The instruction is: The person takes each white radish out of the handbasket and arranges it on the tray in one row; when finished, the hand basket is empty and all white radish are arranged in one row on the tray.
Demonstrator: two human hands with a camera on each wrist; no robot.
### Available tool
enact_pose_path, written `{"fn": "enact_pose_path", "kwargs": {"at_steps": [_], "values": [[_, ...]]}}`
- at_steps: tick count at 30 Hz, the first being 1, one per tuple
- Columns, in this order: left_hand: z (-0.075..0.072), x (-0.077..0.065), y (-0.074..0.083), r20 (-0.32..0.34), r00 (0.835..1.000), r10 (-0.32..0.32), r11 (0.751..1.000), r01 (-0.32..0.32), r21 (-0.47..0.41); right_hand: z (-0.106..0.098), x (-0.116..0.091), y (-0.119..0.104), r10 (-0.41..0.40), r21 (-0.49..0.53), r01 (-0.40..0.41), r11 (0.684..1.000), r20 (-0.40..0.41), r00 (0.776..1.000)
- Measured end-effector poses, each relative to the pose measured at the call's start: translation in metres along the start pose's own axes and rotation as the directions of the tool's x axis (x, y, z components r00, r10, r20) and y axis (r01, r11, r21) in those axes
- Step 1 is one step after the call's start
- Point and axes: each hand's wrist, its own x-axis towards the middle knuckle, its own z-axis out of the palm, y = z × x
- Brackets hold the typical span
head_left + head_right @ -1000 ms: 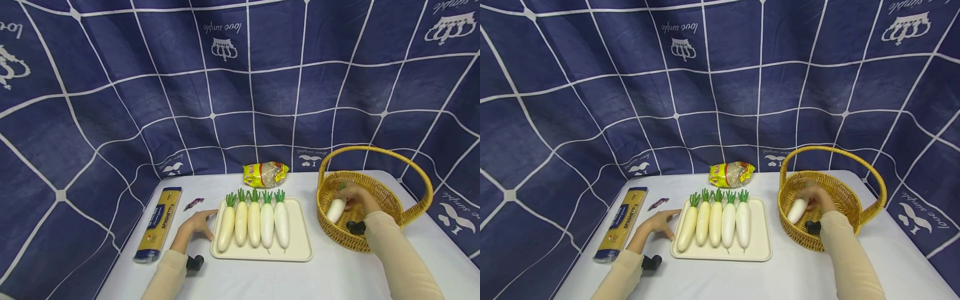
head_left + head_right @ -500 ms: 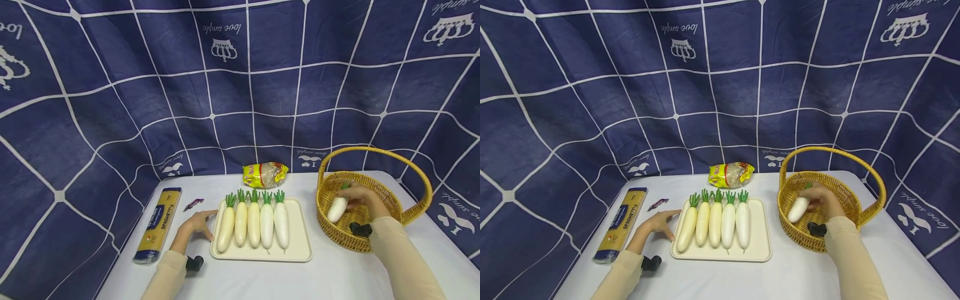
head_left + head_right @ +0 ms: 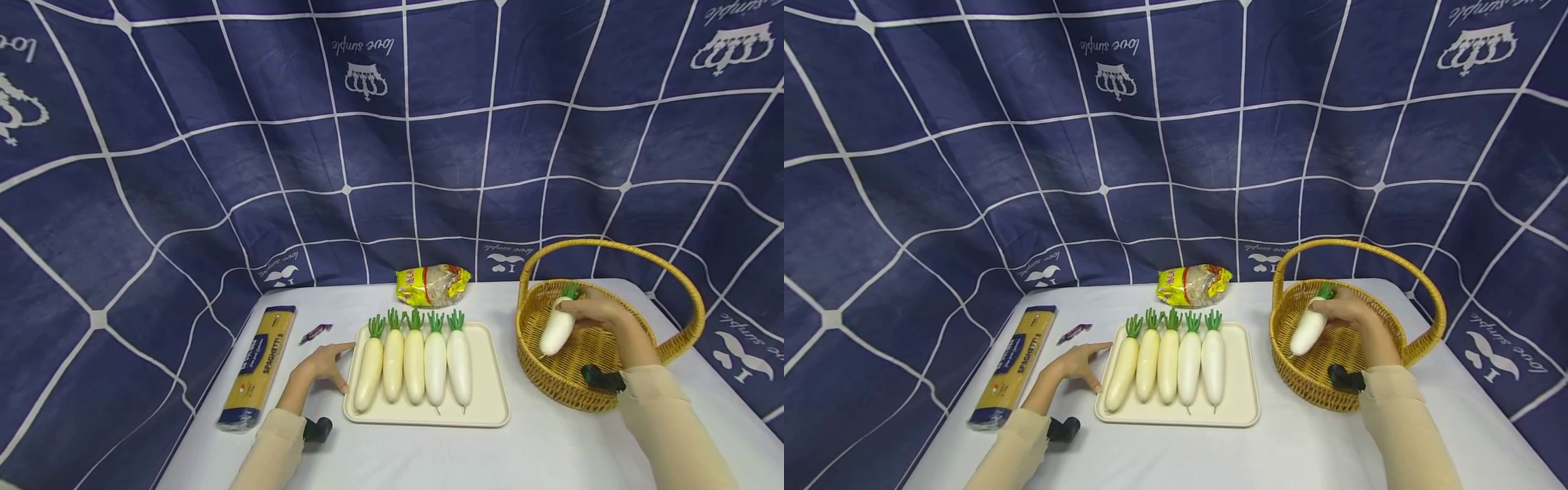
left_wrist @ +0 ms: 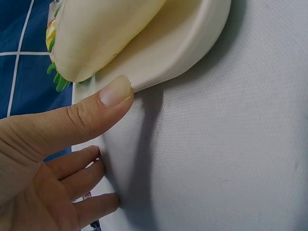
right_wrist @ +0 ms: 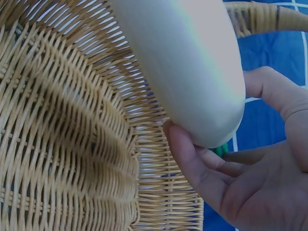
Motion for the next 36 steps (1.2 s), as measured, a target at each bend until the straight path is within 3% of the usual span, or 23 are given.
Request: {"fn": "enact_pose_path", "kwargs": {"at_steps": [7, 14, 24, 36], "values": [[-0.001, -0.001, 0.001, -0.005, 1.000, 0.011, 1.000, -0.011, 0.013, -0.002, -0.013, -0.005, -0.070, 0.030, 0.070, 0.997, -0.002, 0.998], [0.000, -0.001, 0.000, -0.002, 1.000, 0.001, 1.000, -0.001, 0.009, 0.007, -0.029, -0.015, -0.155, 0.081, 0.150, 0.985, 0.052, 0.987], [0.002, 0.001, -0.002, -0.001, 1.000, -0.010, 1.000, 0.010, 0.004, 0.026, -0.045, -0.026, -0.163, 0.015, 0.162, 0.987, 0.023, 0.986], [0.000, 0.001, 0.000, 0.004, 1.000, 0.001, 1.000, -0.001, 0.013, 0.050, -0.058, -0.034, -0.215, 0.034, 0.214, 0.976, 0.024, 0.976]]}}
